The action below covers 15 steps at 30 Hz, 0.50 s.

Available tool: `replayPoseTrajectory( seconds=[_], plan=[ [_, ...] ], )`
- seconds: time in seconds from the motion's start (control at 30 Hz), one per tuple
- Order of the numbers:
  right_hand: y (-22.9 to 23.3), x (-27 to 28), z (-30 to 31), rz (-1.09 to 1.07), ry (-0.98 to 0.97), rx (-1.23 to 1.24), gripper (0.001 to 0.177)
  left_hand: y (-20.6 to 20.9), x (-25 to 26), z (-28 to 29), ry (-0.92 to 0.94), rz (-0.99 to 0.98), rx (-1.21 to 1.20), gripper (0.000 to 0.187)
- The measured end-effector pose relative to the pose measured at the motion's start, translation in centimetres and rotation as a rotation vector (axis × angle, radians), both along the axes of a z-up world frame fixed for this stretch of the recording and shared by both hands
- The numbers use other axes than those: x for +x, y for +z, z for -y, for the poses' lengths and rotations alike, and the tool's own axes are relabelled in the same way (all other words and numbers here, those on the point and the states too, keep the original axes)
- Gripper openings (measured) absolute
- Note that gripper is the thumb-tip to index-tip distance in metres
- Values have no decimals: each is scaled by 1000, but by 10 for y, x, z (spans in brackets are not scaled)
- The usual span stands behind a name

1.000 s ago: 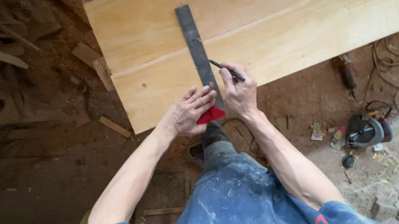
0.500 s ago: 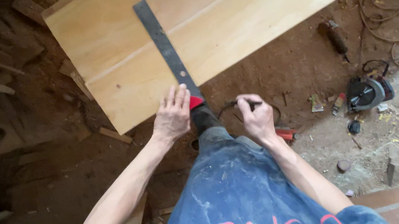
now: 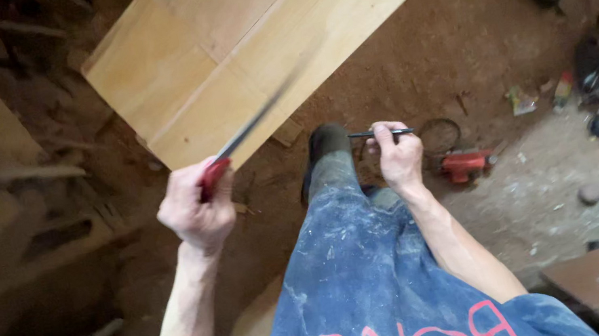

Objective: The person uses a combination square and a pencil to draw straight lines on a large plywood sheet. They repeatedly position the square, draw lines, and reposition the tool to create multiple parallel and perpendicular markings across the board.

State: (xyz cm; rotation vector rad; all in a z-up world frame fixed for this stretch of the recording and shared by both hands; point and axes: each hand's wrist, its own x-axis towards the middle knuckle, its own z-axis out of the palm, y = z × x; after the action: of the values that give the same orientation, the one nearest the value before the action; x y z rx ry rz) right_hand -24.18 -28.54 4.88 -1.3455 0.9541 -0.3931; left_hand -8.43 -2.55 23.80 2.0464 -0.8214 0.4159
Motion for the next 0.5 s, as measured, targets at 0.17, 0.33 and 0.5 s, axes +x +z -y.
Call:
replayPoseTrajectory(
  seconds=[0.17, 0.33, 0.5],
  plan=[
    [-19, -16, 13, 50, -267, 57, 26, -70, 14, 24, -124, -188, 299, 21],
    [-42, -8, -10, 55, -378, 167, 24, -150, 36, 24, -190, -124, 446, 21],
    [-65, 25, -73, -3, -456, 292, 27, -188, 62, 14, -252, -70, 483, 20]
  ],
)
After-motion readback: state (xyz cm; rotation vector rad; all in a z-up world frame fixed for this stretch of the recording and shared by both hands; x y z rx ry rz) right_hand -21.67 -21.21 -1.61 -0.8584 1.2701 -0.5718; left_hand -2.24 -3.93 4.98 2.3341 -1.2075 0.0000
